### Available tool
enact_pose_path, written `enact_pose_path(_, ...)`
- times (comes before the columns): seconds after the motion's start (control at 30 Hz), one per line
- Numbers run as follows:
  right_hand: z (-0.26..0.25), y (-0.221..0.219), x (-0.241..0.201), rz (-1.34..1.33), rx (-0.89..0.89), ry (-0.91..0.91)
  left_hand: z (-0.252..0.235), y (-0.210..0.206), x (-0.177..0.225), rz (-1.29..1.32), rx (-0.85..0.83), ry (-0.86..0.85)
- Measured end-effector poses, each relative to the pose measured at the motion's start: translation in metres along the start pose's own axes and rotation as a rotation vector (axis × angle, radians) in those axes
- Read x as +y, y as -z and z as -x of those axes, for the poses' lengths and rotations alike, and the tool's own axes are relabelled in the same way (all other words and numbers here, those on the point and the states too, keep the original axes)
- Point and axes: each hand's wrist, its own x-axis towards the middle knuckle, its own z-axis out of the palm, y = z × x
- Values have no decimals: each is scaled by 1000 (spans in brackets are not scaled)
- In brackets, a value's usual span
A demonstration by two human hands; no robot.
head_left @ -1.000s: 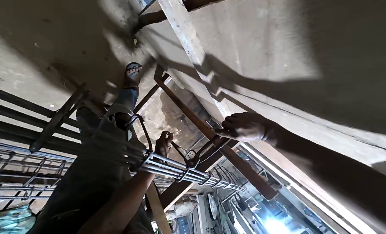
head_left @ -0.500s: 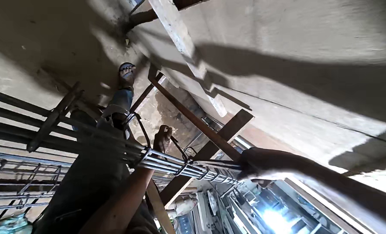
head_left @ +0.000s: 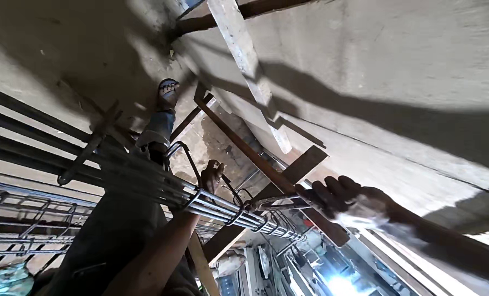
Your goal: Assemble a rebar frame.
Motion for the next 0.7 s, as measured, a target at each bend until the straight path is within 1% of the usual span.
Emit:
enact_pose_path(0.03,-11,12,2,-56,-71,-43,0,1,1,1,-1,11)
enact_pose_path(0.07,-20,24,3,-111,-201,-90,-1,0,0,4,6,11)
enact_pose_path(0.13,-36,45,5,-252,-564,-189,2,0,-2,0,10,19)
enact_pose_path(0.17,-46,51,9,-374,-752,-251,1,1,-2,-14,13,21)
enact_pose_path(0.2,-58,52,15,-550,-938,-319,0,2,-2,-24,17,21)
enact_pose_path(0.23,-64,46,22,-744,-1052,-377,0,3,0,-39,6,39)
enact_pose_path(0.3,-66,28,34,-1041,-1171,-476,3,3,1,-52,-3,56)
enact_pose_path(0.33,-66,23,38,-1127,-1228,-530,4,4,1,-53,-1,57)
enact_pose_path(0.37,-67,22,42,-1153,-1252,-533,3,6,4,-45,1,60)
enact_pose_path(0.4,-67,24,43,-1079,-1227,-479,2,7,6,-39,3,53)
enact_pose_path(0.47,-65,40,31,-729,-1099,-383,4,6,5,-30,15,36)
enact_pose_path(0.5,-63,53,22,-606,-1006,-357,5,5,5,-41,5,36)
enact_pose_path(0.57,-49,62,5,-400,-718,-228,2,7,7,-61,-26,57)
enact_pose_path(0.63,-27,51,-5,-203,-332,-12,1,9,6,-60,-39,60)
enact_pose_path(0.67,-19,48,-7,-142,-212,53,2,9,6,-56,-44,57)
enact_pose_path(0.7,-15,47,-9,-113,-152,70,3,9,6,-55,-46,54)
